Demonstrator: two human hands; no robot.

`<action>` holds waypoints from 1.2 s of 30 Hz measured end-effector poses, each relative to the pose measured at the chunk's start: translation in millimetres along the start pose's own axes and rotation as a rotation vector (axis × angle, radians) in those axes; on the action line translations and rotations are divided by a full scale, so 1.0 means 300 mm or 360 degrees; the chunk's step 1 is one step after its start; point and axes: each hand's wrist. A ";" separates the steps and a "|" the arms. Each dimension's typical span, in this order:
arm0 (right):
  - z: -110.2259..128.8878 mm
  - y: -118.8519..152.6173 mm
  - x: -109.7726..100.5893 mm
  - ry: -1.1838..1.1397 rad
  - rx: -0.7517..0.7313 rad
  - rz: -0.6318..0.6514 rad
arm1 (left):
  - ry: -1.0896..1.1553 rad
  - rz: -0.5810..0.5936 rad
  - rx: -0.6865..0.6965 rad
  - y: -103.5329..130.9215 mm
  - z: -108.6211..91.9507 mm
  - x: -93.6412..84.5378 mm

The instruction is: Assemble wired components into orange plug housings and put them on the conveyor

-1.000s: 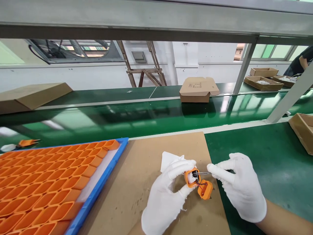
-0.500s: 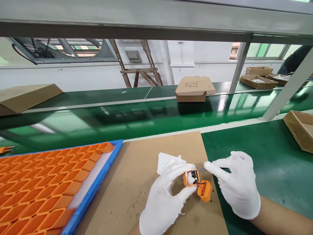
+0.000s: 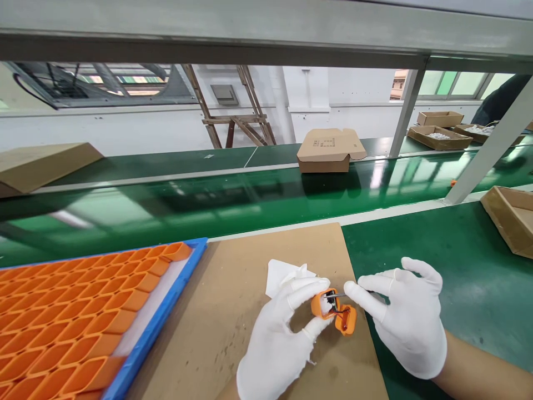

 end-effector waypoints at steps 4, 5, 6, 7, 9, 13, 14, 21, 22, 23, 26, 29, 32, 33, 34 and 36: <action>0.006 0.001 -0.008 0.0110 -0.0015 -0.0071 | -0.0047 0.0014 0.0010 -0.003 0.003 -0.003; 0.006 0.002 -0.007 0.0107 -0.0040 -0.0064 | -0.0037 0.0019 0.0017 -0.004 0.005 -0.004; 0.005 0.002 -0.006 0.0086 -0.0053 -0.0047 | -0.0026 0.0020 0.0021 -0.004 0.006 -0.004; 0.005 0.003 -0.004 0.0056 -0.0064 -0.0029 | -0.0018 0.0020 0.0023 -0.004 0.008 -0.004; 0.005 0.003 0.001 -0.0010 -0.0048 0.0014 | -0.0025 0.0014 0.0022 -0.003 0.012 -0.002; 0.005 0.004 0.003 -0.0078 0.0030 0.0085 | -0.0095 -0.0008 0.0100 -0.002 0.011 -0.001; 0.006 0.005 0.001 -0.0090 0.0036 0.0086 | -0.0116 -0.0021 0.0135 -0.002 0.010 -0.002; 0.004 0.019 -0.010 -0.0102 0.0000 0.0109 | -0.0386 -0.0152 0.0319 0.008 0.018 -0.015; 0.003 0.020 -0.007 -0.0079 -0.0024 0.0124 | -0.0430 -0.0172 0.0324 0.009 0.021 -0.015; 0.001 0.019 -0.004 -0.0059 -0.0040 0.0142 | -0.0467 -0.0188 0.0330 0.010 0.022 -0.015; -0.003 0.016 0.001 -0.0033 -0.0045 0.0170 | -0.0567 -0.0237 0.0337 0.007 0.023 -0.013; -0.003 0.012 0.000 -0.0003 -0.0079 0.0216 | -0.0715 -0.0212 0.0315 0.001 0.023 -0.013; -0.002 0.014 -0.003 0.0090 -0.0134 0.0206 | -0.0800 -0.0220 0.0333 -0.002 0.026 -0.014; -0.002 0.016 -0.003 0.0121 -0.0148 0.0193 | -0.0809 -0.0236 0.0343 -0.002 0.027 -0.014; -0.002 0.017 -0.003 0.0155 -0.0169 0.0192 | -0.0820 -0.0250 0.0357 -0.002 0.028 -0.014; -0.004 0.021 -0.001 0.0202 -0.0191 0.0202 | -0.0845 -0.0257 0.0361 -0.001 0.029 -0.014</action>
Point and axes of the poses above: each hand's wrist, its own y-axis away from the middle knuckle, its own x-axis out of the palm, z = x × y, and after that the axes turned 13 degrees about z, right-handed
